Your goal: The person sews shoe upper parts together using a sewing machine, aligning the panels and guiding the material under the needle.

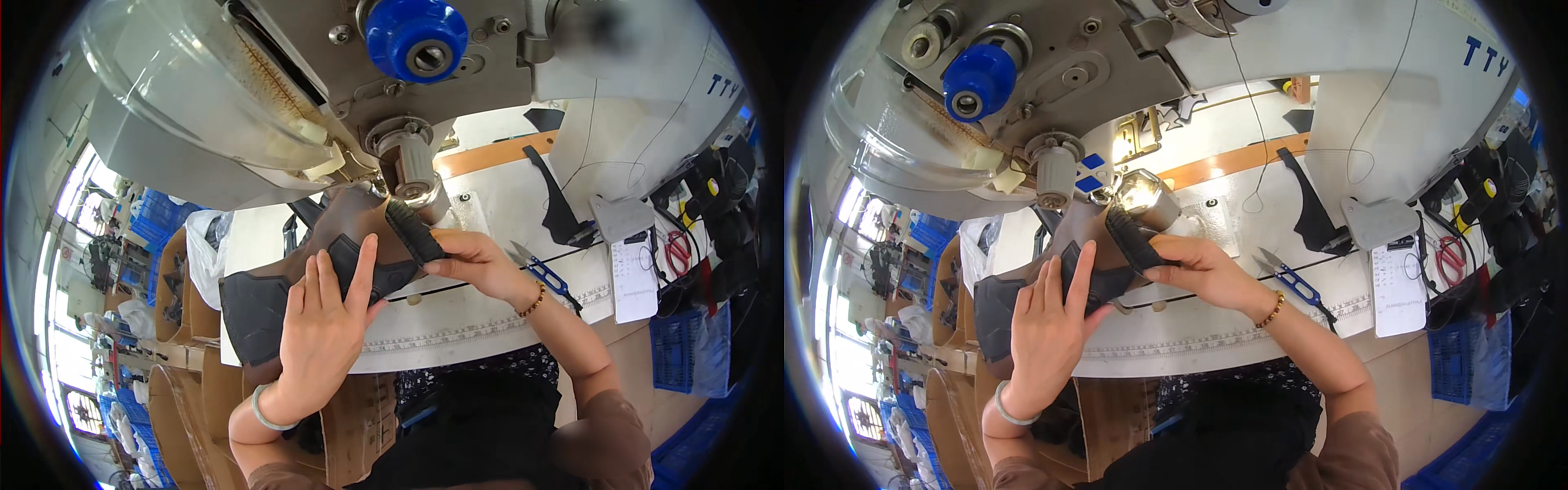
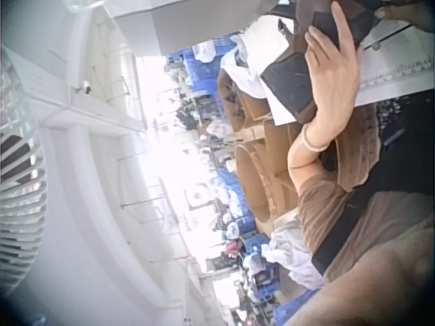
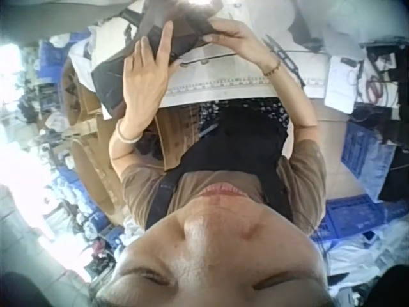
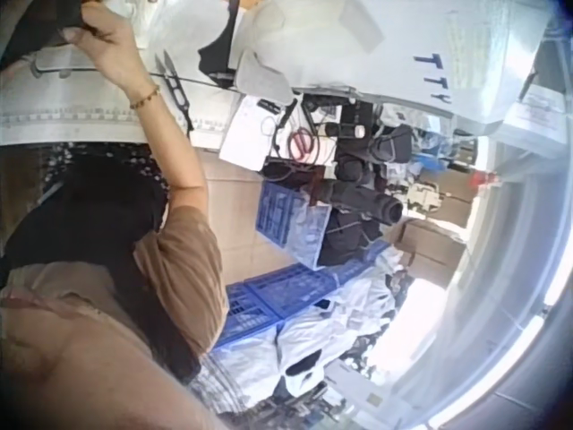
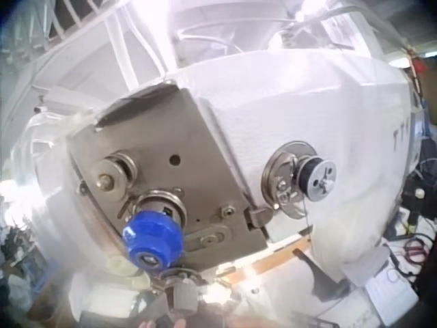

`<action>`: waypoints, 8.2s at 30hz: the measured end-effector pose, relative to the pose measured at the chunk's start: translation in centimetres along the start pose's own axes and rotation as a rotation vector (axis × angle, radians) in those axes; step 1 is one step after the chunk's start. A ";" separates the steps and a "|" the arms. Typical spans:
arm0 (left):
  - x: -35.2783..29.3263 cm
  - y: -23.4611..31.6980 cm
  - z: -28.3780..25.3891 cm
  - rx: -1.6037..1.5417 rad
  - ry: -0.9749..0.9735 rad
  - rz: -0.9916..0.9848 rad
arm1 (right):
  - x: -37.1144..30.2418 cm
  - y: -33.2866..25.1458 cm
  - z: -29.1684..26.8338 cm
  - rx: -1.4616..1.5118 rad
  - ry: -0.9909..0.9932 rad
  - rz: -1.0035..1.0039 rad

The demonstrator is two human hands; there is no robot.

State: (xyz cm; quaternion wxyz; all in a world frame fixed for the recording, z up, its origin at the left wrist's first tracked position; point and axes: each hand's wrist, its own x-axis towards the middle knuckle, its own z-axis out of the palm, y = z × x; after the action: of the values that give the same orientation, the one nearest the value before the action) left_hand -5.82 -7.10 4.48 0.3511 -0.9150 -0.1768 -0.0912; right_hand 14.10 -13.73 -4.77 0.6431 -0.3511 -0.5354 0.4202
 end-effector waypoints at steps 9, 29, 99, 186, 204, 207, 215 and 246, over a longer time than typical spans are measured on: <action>0.1 0.1 -0.3 -0.016 0.022 -0.011 | 0.1 -0.3 2.9 0.127 0.257 0.171; 8.2 -6.7 6.5 -1.532 -0.235 -0.066 | 0.0 -3.0 -0.8 0.160 0.189 0.216; 4.7 -7.1 -3.1 -1.278 -0.567 0.513 | 2.3 -3.6 1.3 0.253 0.503 0.131; -1.7 -1.1 -1.1 -0.975 0.014 0.122 | 2.9 -5.6 -0.6 0.122 0.374 0.136; -2.0 -3.9 1.3 -0.936 0.229 0.204 | 2.6 -4.9 1.0 -0.009 0.476 0.198; -2.9 -4.5 1.5 -0.889 0.354 0.191 | 2.5 -4.5 1.4 0.012 0.522 0.177; -5.2 -6.0 3.2 -0.786 0.896 -0.230 | 1.6 -4.1 0.3 0.094 0.417 0.199; -4.5 4.2 2.8 -1.103 1.117 -1.280 | 1.5 -2.3 0.6 0.234 0.352 0.108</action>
State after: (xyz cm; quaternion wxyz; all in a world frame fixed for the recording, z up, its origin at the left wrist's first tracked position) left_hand -8.22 -9.27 -1.41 -0.2028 -0.5092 -0.3778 -0.7462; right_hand 13.96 -13.26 -2.01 0.7395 -0.3701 -0.3429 0.4456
